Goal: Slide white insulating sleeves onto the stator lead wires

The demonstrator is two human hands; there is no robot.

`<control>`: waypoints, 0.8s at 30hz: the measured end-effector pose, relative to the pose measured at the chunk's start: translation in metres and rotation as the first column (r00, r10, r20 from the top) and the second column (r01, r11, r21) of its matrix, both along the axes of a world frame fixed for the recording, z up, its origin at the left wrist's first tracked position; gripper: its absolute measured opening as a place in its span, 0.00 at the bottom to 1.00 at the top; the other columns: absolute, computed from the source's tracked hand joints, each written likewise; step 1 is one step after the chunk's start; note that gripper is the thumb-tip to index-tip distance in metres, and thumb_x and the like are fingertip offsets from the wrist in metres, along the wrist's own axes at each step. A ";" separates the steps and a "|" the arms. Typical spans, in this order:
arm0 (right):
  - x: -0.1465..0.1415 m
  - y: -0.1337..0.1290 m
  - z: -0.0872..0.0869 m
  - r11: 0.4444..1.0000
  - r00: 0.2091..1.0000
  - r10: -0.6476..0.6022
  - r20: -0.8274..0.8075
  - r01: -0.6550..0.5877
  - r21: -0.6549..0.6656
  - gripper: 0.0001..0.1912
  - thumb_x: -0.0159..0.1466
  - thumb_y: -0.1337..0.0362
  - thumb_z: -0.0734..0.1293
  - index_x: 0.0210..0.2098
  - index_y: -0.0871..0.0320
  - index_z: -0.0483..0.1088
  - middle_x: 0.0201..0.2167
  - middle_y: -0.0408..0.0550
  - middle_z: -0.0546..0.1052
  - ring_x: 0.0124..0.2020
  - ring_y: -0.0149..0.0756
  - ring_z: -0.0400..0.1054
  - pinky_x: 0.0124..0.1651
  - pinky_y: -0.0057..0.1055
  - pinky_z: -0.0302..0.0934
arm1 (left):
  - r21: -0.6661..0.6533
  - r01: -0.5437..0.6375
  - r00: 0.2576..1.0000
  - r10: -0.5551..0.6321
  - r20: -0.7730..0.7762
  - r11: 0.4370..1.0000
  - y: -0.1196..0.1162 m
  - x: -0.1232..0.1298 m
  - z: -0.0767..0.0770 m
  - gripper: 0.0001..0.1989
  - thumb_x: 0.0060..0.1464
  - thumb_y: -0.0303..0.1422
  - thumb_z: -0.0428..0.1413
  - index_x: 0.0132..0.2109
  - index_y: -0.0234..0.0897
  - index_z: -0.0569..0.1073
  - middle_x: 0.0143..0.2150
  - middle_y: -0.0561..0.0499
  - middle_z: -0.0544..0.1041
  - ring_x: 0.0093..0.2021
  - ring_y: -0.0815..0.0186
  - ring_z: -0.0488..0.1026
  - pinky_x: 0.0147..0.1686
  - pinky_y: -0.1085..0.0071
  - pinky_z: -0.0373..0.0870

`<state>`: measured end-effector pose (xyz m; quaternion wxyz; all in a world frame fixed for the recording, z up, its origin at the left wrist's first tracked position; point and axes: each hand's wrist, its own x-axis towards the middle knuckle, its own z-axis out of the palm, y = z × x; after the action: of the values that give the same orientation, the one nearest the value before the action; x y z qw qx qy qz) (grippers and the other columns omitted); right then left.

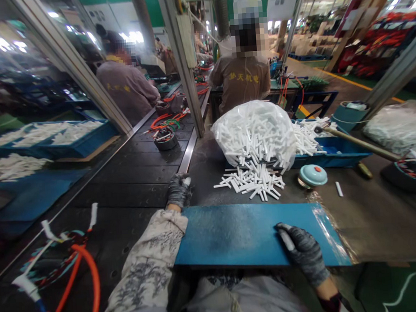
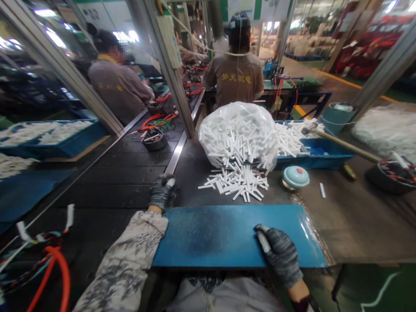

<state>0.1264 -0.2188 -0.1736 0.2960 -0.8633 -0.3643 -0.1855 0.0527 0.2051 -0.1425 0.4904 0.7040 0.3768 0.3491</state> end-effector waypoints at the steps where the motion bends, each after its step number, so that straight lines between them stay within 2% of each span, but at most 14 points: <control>1: 0.000 0.000 0.000 1.000 1.000 0.000 -0.007 0.000 0.004 0.21 0.70 0.50 0.58 0.42 0.55 0.78 0.37 0.51 0.82 0.35 0.38 0.77 0.42 0.34 0.69 | -0.008 0.003 1.000 -0.003 -0.001 1.000 -0.001 0.000 0.000 0.14 0.46 0.37 0.57 0.41 0.39 0.75 0.31 0.51 0.74 0.25 0.68 0.70 0.23 0.73 0.69; 6: 0.000 0.000 0.001 1.000 1.000 -0.001 -0.028 0.000 -0.008 0.21 0.70 0.51 0.58 0.43 0.55 0.78 0.38 0.50 0.82 0.37 0.38 0.77 0.42 0.33 0.69 | -0.017 0.006 1.000 -0.006 0.002 1.000 -0.002 0.000 0.001 0.12 0.45 0.36 0.57 0.39 0.38 0.75 0.33 0.51 0.74 0.26 0.69 0.70 0.23 0.74 0.69; 14: 0.001 -0.001 -0.003 1.000 1.000 -0.001 0.001 0.001 -0.001 0.20 0.70 0.51 0.59 0.43 0.55 0.78 0.37 0.50 0.82 0.36 0.38 0.76 0.43 0.33 0.68 | -0.059 0.020 1.000 -0.021 -0.014 0.998 0.000 -0.001 -0.005 0.18 0.46 0.41 0.56 0.44 0.38 0.73 0.31 0.53 0.74 0.19 0.73 0.64 0.19 0.77 0.63; 20: 0.002 0.001 -0.002 1.000 0.999 -0.001 0.042 0.001 -0.003 0.21 0.71 0.51 0.58 0.42 0.56 0.78 0.37 0.50 0.82 0.35 0.38 0.76 0.41 0.33 0.68 | -0.041 0.006 1.000 -0.006 -0.010 0.999 0.004 0.001 -0.006 0.14 0.45 0.39 0.58 0.40 0.39 0.74 0.34 0.52 0.76 0.27 0.69 0.72 0.25 0.74 0.70; 24: 0.002 0.001 0.001 1.000 0.999 0.017 0.041 -0.017 -0.001 0.21 0.71 0.51 0.58 0.42 0.56 0.78 0.37 0.50 0.82 0.35 0.38 0.76 0.41 0.32 0.68 | -0.037 0.002 1.000 -0.002 -0.006 0.999 0.006 0.001 -0.009 0.14 0.46 0.39 0.59 0.40 0.39 0.74 0.33 0.51 0.76 0.28 0.67 0.73 0.25 0.73 0.71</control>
<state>0.1289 -0.2177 -0.1731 0.2898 -0.8563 -0.3777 -0.2004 0.0536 0.2107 -0.1516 0.5025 0.6962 0.3840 0.3398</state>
